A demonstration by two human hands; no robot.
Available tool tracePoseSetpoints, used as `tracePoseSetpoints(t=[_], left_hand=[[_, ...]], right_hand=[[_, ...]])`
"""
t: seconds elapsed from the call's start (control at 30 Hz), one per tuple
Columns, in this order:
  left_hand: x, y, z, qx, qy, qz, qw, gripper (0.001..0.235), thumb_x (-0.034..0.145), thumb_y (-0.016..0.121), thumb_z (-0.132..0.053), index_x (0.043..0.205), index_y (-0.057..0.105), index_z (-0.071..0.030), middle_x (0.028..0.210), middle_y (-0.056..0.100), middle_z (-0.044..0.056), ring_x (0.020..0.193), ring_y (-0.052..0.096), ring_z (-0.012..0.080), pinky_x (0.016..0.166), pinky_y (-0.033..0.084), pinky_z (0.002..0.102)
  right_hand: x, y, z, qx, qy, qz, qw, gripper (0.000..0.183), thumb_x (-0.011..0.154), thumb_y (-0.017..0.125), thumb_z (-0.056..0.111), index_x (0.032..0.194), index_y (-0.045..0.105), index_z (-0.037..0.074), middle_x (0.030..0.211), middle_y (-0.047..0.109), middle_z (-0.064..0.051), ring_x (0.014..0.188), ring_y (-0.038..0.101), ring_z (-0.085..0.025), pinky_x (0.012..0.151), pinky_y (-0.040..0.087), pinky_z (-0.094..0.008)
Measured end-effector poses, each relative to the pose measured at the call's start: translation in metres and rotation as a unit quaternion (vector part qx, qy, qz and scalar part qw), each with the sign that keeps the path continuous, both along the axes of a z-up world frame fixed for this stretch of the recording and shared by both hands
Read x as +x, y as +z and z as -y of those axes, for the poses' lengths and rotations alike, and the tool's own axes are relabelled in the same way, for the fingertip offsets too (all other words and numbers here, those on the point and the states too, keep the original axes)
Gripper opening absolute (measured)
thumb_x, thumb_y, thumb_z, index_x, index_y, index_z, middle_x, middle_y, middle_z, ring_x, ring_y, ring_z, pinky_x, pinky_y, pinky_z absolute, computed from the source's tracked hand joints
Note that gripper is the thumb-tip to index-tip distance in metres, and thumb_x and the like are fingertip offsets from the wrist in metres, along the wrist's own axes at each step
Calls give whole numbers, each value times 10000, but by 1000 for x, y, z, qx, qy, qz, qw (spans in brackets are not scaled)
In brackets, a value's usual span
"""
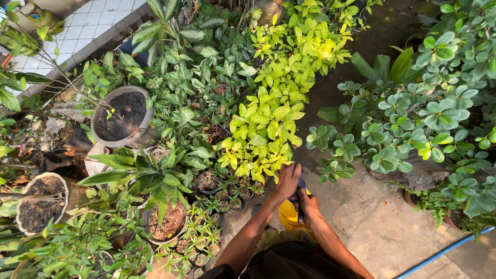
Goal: The person uses a yellow handheld sprayer to mist water onto various potted plants arranged on a cracked concrete patio. They move along the rows, spraying the leaves and soil of multiple plant types.
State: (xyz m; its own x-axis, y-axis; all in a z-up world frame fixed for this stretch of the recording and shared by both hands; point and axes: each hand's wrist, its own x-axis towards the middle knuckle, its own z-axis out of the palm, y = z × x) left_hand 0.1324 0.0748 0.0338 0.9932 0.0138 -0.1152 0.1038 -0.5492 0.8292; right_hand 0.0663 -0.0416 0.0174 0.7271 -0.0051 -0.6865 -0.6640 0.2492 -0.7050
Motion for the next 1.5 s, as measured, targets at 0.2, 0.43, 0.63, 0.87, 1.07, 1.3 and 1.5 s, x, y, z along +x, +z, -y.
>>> tracePoseSetpoints(t=[0.2, 0.43, 0.63, 0.87, 1.07, 1.3, 1.5], left_hand=[[36, 46, -13, -47, 45, 104, 992, 426, 1076, 388, -353, 1206, 652, -45, 1088, 589, 208, 1101, 520, 363, 991, 297, 560], [-1, -17, -3, -6, -5, 132, 991, 434, 1091, 374, -324, 1260, 626, -13, 1161, 653, 228, 1113, 541, 404, 973, 385, 596], [-26, -48, 10, -11, -23, 63, 998, 415, 1063, 439, -292, 1270, 641, 6, 1191, 659, 257, 1111, 548, 448, 949, 382, 559], [-29, -24, -7, -58, -49, 113, 991, 390, 1080, 425, -286, 1156, 633, 36, 1107, 658, 281, 1047, 576, 467, 926, 446, 525], [-39, -16, -26, -125, -45, 57, 989, 390, 1070, 446, -313, 1089, 630, 30, 936, 666, 289, 899, 618, 493, 792, 472, 541], [-43, -26, -42, -116, -59, 76, 989, 397, 1064, 449, -322, 1029, 627, 31, 827, 652, 271, 811, 632, 483, 739, 480, 536], [-40, -17, -52, -116, -81, 93, 986, 412, 1090, 451, -338, 996, 626, 24, 811, 650, 251, 789, 625, 460, 728, 469, 526]], right_hand=[[-5, 2, -6, -23, 2, -21, 1000, 328, 947, 640, 309, 778, 657, 28, 643, 635, -40, 476, 473, -124, 443, 391, -308], [-6, 9, -8, -64, -12, -22, 998, 457, 1023, 607, 351, 716, 582, 13, 580, 543, -40, 454, 442, -133, 421, 343, -318], [-14, 7, -2, -39, -44, -7, 998, 389, 1025, 538, 312, 788, 592, 8, 617, 558, -51, 472, 475, -146, 422, 366, -336], [-13, -6, -9, -9, -34, 3, 999, 289, 1014, 554, 264, 868, 627, 26, 673, 577, -55, 504, 485, -152, 459, 401, -330], [-21, -20, -16, 8, -12, -29, 999, 353, 1024, 565, 298, 864, 641, -7, 708, 631, -83, 532, 521, -164, 483, 443, -335], [-30, -31, -31, -1, -29, -39, 999, 346, 1005, 587, 302, 882, 630, -19, 727, 648, -105, 546, 534, -183, 489, 457, -351], [-32, -26, -42, 5, -38, -24, 999, 346, 990, 604, 310, 886, 642, -18, 730, 652, -100, 568, 547, -176, 513, 456, -341]])
